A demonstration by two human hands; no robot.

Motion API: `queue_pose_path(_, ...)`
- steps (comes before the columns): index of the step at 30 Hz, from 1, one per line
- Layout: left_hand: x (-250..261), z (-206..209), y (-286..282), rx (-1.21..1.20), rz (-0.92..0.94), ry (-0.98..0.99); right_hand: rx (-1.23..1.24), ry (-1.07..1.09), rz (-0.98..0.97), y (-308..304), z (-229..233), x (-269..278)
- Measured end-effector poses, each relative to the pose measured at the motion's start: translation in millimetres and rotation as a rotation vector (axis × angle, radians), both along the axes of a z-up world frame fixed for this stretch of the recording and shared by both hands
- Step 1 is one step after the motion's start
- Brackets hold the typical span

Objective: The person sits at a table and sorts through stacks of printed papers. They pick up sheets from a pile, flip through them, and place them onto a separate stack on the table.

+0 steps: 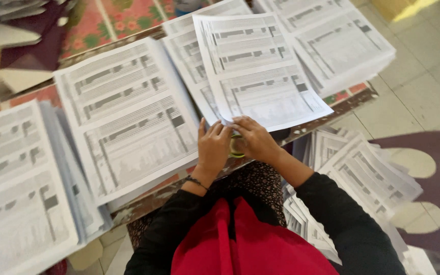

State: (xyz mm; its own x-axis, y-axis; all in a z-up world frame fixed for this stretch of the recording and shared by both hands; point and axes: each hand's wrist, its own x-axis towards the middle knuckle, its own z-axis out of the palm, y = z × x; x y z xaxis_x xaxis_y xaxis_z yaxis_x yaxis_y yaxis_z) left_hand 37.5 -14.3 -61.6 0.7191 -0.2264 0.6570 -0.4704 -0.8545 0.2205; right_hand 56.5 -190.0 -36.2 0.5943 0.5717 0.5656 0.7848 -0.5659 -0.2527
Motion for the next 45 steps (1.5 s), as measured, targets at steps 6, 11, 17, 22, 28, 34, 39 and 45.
queue_pose_path(6, -72, 39, 97, -0.155, 0.087, 0.248, 0.24, -0.069, -0.251, -13, 15, 37)
queue_pose_path(11, -159, 11, 184, 0.319, 0.549, 0.36, 0.283, -0.27, -0.169, 36, 73, 42)
queue_pose_path(17, -182, 21, 213, 0.227, 0.446, 0.175, 0.092, -0.198, 0.119, 162, 41, -30)
queue_pose_path(22, -174, 58, 209, 0.23, 0.413, 0.033, -0.201, 0.062, 0.31, 219, 21, -95)
queue_pose_path(28, -212, 76, 277, -0.034, 0.395, -0.156, 0.234, 0.389, 0.176, 199, 15, -65)
queue_pose_path(34, -291, 14, 368, 0.118, 0.752, 0.805, 0.447, 0.869, -0.028, 170, 74, -54)
queue_pose_path(39, -320, 7, 396, 0.088, 0.66, 0.691, 0.671, 1.039, -0.367, 160, 92, -45)
queue_pose_path(45, -301, 0, 410, -0.242, 0.748, 0.045, 0.927, 0.736, -0.267, 99, 100, 20)
